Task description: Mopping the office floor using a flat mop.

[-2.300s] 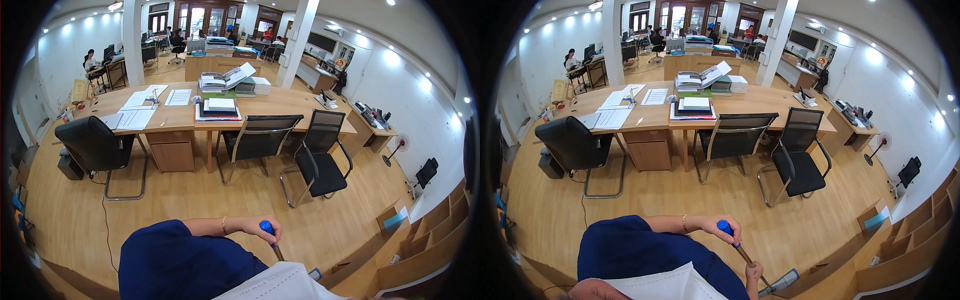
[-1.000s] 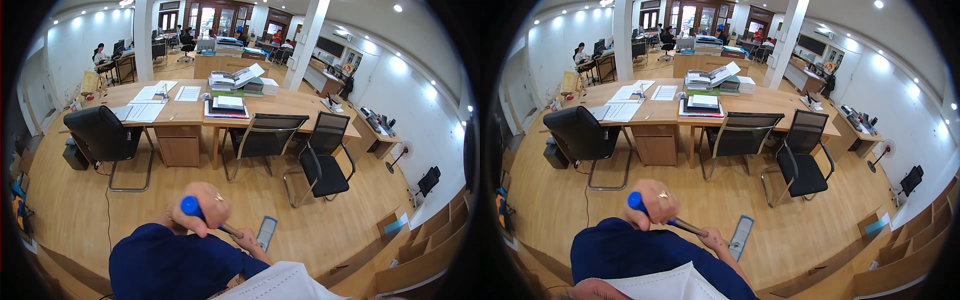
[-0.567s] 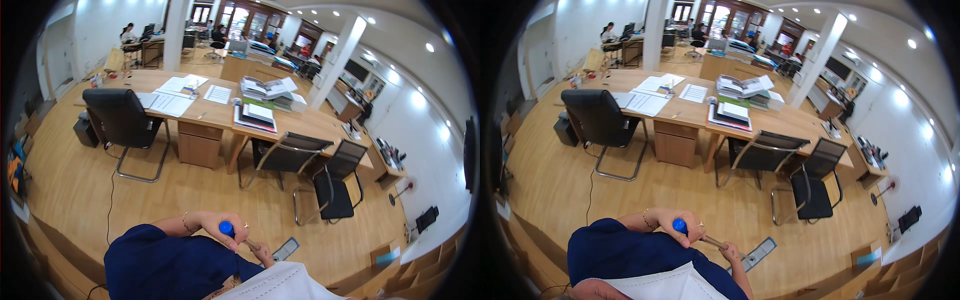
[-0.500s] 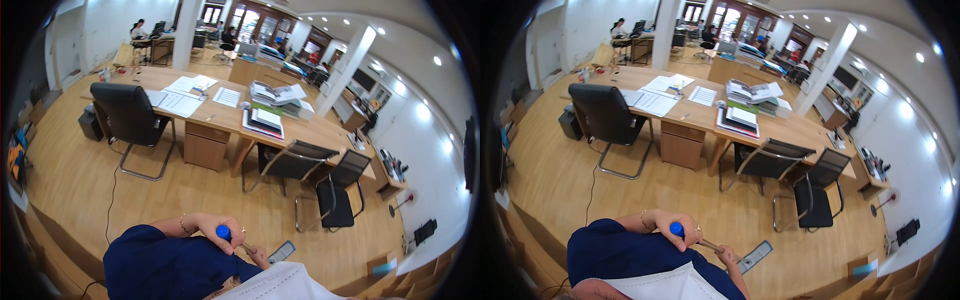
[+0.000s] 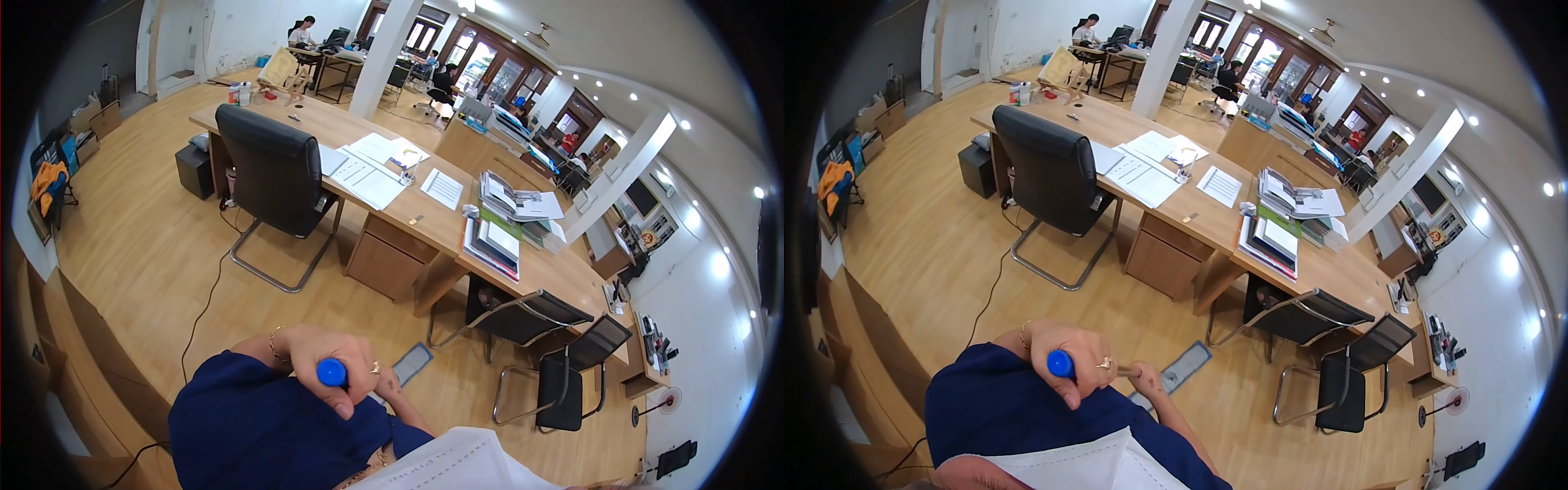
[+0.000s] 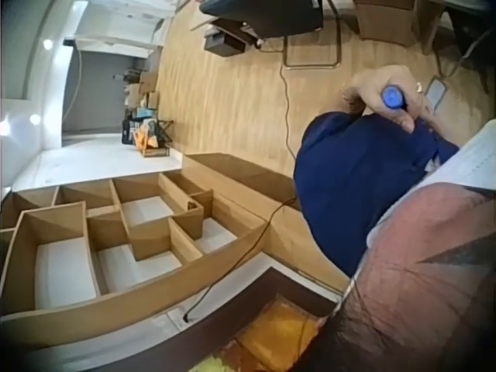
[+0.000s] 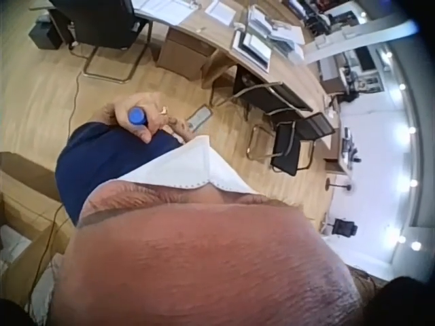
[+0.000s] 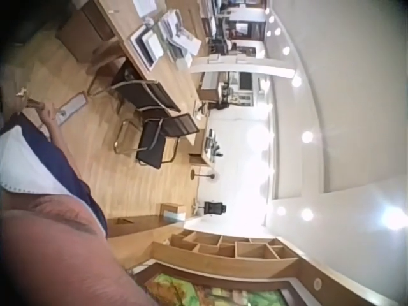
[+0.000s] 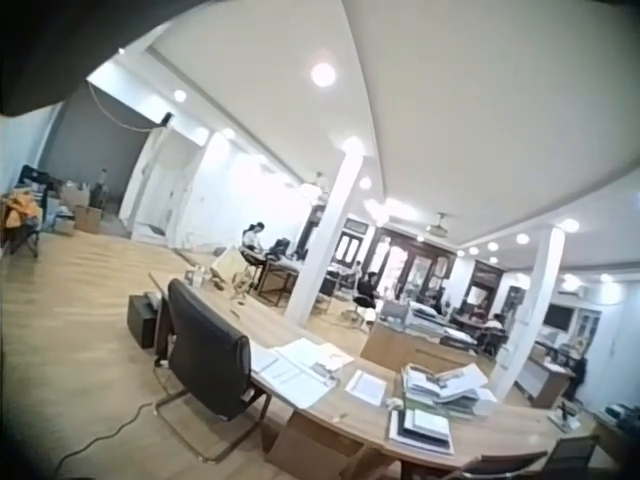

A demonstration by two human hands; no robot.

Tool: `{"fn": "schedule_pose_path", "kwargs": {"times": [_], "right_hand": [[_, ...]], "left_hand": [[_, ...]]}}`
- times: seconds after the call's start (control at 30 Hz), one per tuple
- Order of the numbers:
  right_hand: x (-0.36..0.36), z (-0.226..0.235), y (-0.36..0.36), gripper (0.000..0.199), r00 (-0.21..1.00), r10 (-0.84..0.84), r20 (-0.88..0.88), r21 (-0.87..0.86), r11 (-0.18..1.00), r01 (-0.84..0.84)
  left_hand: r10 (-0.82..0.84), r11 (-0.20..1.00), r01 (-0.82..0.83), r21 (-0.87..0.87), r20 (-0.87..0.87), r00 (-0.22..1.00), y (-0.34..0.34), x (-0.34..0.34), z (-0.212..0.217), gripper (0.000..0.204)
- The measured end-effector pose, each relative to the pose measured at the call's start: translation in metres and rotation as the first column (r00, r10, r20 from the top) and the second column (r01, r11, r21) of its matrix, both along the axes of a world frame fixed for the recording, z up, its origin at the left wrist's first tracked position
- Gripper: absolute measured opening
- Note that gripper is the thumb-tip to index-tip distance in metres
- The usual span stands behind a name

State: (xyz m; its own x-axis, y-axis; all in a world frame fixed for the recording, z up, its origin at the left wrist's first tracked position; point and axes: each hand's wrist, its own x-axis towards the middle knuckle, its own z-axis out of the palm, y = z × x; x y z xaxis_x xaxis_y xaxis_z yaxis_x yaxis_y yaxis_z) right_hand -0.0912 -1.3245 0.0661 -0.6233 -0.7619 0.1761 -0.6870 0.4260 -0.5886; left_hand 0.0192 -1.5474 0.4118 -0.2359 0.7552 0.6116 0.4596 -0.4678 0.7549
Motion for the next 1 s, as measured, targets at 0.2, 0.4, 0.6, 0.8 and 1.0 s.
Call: {"fn": "schedule_pose_path", "kwargs": {"times": [0.2,0.4,0.6,0.8,1.0], "right_hand": [[-0.022,0.044,-0.042,0.010,0.990,-0.136,-0.022,0.107,0.985,0.138],[-0.001,0.051,-0.052,0.015,0.992,-0.086,0.094,0.070,0.994,0.079],[-0.017,0.019,-0.063,0.019,0.989,-0.118,0.087,0.014,0.993,0.117],[-0.046,0.035,-0.052,0.029,0.985,-0.038,0.165,0.105,0.994,0.021],[-0.061,0.037,-0.031,0.019,0.992,-0.017,0.124,0.187,0.982,-0.007]], "left_hand": [[0.281,0.953,-0.288,0.098,0.077,0.957,-0.025,-0.013,-0.017,0.022],[0.236,0.970,-0.238,-0.051,-0.030,0.971,-0.044,0.003,-0.009,0.022],[0.266,0.964,-0.266,0.003,-0.090,0.960,-0.043,-0.010,-0.011,0.022],[0.403,0.913,-0.405,-0.035,-0.058,0.913,-0.028,-0.018,-0.011,0.022],[0.483,0.866,-0.490,-0.098,-0.086,0.871,0.008,-0.016,-0.019,0.021]]}}
